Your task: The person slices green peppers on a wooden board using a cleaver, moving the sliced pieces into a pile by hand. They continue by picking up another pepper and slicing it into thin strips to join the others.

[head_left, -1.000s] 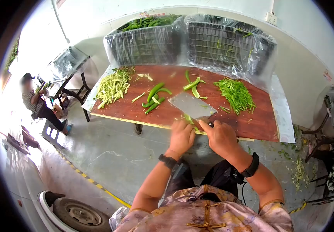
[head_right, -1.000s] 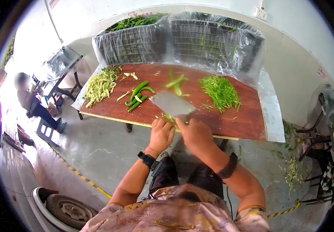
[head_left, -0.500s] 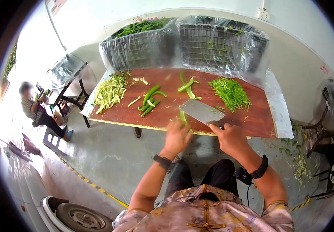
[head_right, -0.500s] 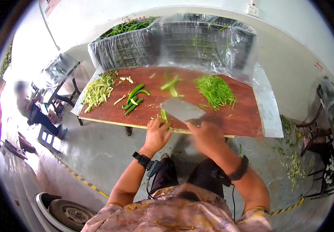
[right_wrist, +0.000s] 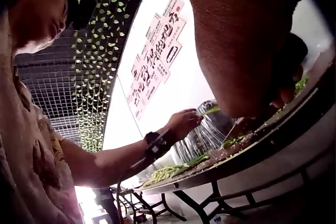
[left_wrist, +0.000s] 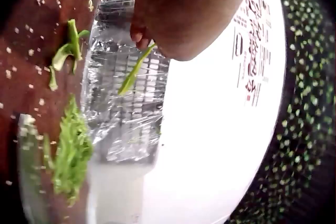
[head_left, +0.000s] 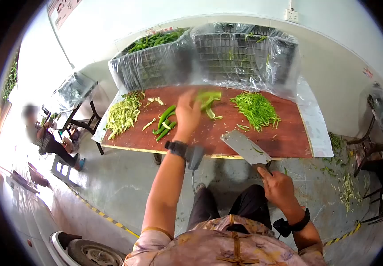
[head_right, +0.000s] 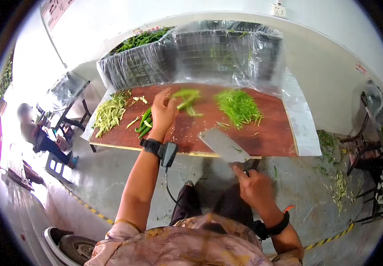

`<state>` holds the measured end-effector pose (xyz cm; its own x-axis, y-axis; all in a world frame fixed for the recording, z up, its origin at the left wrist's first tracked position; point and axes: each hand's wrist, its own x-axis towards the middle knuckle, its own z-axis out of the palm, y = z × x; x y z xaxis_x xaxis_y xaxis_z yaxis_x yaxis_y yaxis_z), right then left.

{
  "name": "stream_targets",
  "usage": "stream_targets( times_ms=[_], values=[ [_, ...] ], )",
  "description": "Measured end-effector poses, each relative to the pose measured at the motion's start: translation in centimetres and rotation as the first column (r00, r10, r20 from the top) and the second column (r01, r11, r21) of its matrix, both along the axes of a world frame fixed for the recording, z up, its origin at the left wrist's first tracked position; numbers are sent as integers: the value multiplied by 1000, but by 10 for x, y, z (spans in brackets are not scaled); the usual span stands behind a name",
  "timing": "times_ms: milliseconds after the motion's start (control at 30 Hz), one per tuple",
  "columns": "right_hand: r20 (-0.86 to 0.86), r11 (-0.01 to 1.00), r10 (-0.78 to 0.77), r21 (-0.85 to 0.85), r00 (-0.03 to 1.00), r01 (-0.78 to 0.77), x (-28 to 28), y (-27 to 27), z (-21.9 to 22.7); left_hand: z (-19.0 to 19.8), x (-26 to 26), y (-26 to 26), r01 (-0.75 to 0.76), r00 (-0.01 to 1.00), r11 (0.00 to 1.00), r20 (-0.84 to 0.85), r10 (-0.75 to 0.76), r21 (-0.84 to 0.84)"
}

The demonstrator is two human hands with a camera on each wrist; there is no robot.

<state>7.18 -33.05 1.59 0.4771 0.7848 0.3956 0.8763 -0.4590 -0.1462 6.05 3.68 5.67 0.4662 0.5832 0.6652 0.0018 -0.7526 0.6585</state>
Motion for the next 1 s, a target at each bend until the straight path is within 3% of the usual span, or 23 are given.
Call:
stream_targets(
  times_ms=[67,167,233,300,500,567,600,667,700,767,800,833,900,933,1000],
  values=[
    [-20,1000,3,6,1000,-3,-3,-2,-1,4,11,18,-105,957,973,287,43,207],
    [-129,998,25,54,991,-19,-4,-8,0,-12,-30,38,-194,968,879,-61,244,436],
    [-130,998,14,64,991,-6,-3,-9,-6,-35,-60,53,-230,860,900,-357,366,370],
    [-132,998,16,69,991,-7,-2,-8,-8,-46,-87,50,-286,738,885,-504,448,368],
    [-205,992,70,121,976,-46,-1,9,-1,-66,-116,60,-330,718,851,-478,507,407],
    [-293,913,197,402,936,-66,0,16,-6,-73,-114,68,-330,708,853,-492,507,404],
    [-291,913,193,402,937,-63,0,17,-11,-71,-113,68,-329,698,856,-509,504,398],
    [-686,894,228,429,691,132,1,16,-22,-69,-109,62,-300,733,884,-506,455,359],
    [-686,894,224,428,692,135,1,16,-23,-69,-107,58,-274,763,907,-501,408,321],
    [-913,847,368,406,174,343,2,15,-26,-74,-99,48,-145,885,934,-380,270,328],
    [-916,847,395,391,64,359,4,14,-29,-72,-95,38,-61,901,945,-390,191,321],
    [-918,848,393,387,61,361,6,14,-32,-71,-91,27,22,909,949,-401,111,313],
    [-875,836,440,316,-203,448,7,14,-40,-72,-82,5,101,937,943,-350,18,318],
    [-874,835,440,314,-206,452,7,16,-45,-71,-78,-5,141,956,904,-292,-18,403],
    [-881,858,391,244,-265,453,7,20,-56,-66,-74,-26,161,938,882,-348,3,442]
  ],
)
